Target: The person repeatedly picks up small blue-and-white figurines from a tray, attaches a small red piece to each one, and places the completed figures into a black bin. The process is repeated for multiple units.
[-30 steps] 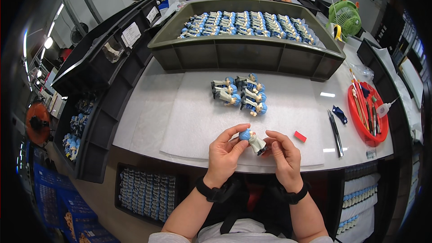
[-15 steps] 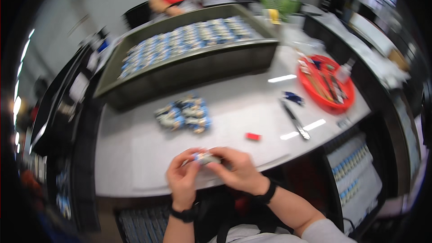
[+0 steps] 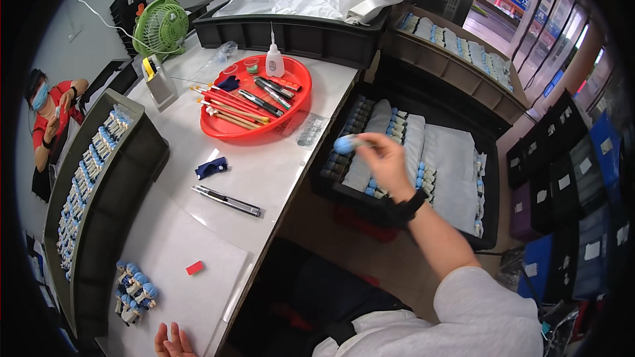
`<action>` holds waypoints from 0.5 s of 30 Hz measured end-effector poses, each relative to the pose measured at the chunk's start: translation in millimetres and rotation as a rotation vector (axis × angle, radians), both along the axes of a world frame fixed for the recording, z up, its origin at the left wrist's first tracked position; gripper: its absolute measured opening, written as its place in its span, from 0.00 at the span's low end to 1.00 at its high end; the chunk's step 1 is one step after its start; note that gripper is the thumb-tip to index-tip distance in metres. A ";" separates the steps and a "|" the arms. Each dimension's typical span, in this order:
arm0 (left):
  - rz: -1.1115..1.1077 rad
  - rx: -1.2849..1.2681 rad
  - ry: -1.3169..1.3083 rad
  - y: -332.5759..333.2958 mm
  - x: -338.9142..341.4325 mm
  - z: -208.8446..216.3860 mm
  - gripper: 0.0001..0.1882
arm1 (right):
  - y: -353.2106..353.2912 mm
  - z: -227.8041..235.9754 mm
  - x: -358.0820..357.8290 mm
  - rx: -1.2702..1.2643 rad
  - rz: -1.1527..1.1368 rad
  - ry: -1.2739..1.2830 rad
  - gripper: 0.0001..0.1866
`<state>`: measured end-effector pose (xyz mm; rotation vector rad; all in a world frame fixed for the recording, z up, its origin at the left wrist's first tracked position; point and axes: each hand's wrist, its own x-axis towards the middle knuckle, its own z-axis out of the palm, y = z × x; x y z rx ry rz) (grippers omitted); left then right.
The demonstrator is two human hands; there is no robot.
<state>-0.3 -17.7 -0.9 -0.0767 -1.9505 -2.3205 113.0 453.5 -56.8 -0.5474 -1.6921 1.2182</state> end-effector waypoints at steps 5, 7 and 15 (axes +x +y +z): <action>0.001 -0.050 0.003 3.4 -0.7 2.0 0.14 | 138.4 -79.1 136.0 0.116 -0.623 -0.545 0.11; 0.011 -0.054 0.000 1.8 -1.9 0.6 0.14 | 163.1 -103.3 166.6 0.075 -0.705 -0.701 0.11; 0.013 -0.101 -0.044 4.6 -0.7 9.0 0.14 | 178.9 -144.8 191.3 -0.029 -0.674 -0.992 0.11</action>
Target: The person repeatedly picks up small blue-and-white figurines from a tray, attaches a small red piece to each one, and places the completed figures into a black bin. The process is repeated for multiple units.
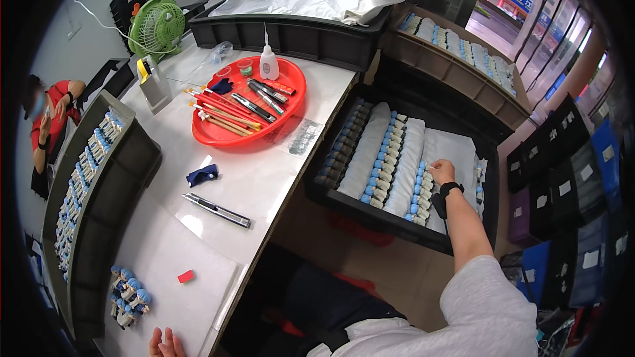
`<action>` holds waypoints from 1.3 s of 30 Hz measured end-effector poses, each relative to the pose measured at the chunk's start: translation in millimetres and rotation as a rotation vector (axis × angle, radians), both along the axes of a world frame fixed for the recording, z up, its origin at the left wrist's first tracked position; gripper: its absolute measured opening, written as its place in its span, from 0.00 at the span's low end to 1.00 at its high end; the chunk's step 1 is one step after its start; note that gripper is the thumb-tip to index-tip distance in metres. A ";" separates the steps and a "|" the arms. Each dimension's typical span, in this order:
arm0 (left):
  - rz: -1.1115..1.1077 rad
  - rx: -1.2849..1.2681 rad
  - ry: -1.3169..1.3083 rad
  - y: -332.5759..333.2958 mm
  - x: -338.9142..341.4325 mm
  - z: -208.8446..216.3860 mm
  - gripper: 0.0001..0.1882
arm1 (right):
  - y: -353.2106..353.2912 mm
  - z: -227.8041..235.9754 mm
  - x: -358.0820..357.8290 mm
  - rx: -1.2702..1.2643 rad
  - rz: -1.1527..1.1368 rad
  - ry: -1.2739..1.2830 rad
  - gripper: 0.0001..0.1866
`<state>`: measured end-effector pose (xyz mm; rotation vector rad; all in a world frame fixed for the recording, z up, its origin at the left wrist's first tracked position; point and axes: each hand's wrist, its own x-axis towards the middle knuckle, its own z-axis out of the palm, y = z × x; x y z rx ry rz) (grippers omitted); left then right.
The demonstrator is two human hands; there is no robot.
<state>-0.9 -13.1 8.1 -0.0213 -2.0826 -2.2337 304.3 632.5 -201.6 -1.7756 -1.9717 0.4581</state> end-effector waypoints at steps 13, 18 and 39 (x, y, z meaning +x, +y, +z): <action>-0.003 0.027 0.015 5.1 3.4 -3.1 0.14 | -19.3 37.0 -37.1 0.143 0.072 -0.006 0.16; 0.075 0.000 0.006 3.7 -4.7 -12.5 0.12 | -79.0 86.1 -125.5 0.084 0.561 0.656 0.12; -0.315 -1.344 0.695 7.0 -95.8 72.0 0.15 | -491.2 200.8 -308.9 -0.621 1.807 0.789 0.08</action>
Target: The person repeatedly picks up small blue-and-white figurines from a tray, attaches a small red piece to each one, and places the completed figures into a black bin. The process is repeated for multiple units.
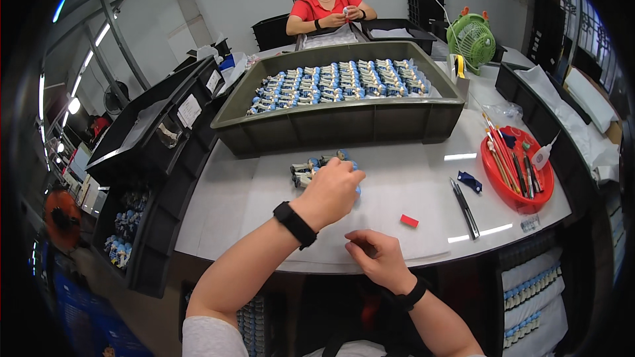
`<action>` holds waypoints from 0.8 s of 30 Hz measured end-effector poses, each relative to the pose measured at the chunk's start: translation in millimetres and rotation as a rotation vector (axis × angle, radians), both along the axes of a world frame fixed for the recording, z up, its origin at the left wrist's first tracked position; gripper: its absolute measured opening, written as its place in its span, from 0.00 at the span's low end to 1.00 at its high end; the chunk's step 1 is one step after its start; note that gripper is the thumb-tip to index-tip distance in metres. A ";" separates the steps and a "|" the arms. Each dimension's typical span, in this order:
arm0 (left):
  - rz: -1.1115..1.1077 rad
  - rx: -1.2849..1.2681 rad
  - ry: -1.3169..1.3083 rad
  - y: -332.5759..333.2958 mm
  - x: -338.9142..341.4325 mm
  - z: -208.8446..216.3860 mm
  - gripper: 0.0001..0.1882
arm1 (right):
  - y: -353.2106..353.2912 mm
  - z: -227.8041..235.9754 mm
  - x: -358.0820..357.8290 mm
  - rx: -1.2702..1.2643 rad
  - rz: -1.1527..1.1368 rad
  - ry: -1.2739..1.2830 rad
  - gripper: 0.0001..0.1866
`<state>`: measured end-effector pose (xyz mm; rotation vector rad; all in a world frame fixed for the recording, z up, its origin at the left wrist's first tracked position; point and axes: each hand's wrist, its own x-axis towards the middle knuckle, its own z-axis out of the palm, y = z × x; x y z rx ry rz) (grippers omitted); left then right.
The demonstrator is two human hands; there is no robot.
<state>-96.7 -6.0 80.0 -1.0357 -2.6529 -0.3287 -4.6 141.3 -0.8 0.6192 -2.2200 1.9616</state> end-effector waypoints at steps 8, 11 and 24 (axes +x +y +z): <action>0.046 -0.225 0.106 -0.2 -8.4 -27.9 0.12 | -1.7 -3.7 1.3 -0.049 -0.026 0.031 0.09; 0.051 0.318 -0.262 -11.7 16.8 -3.3 0.17 | -1.7 -7.5 -0.2 -0.169 -0.102 -0.006 0.15; 0.183 1.581 -1.036 -22.4 89.0 -59.1 0.17 | 3.3 -5.1 1.9 -0.104 0.100 -0.111 0.26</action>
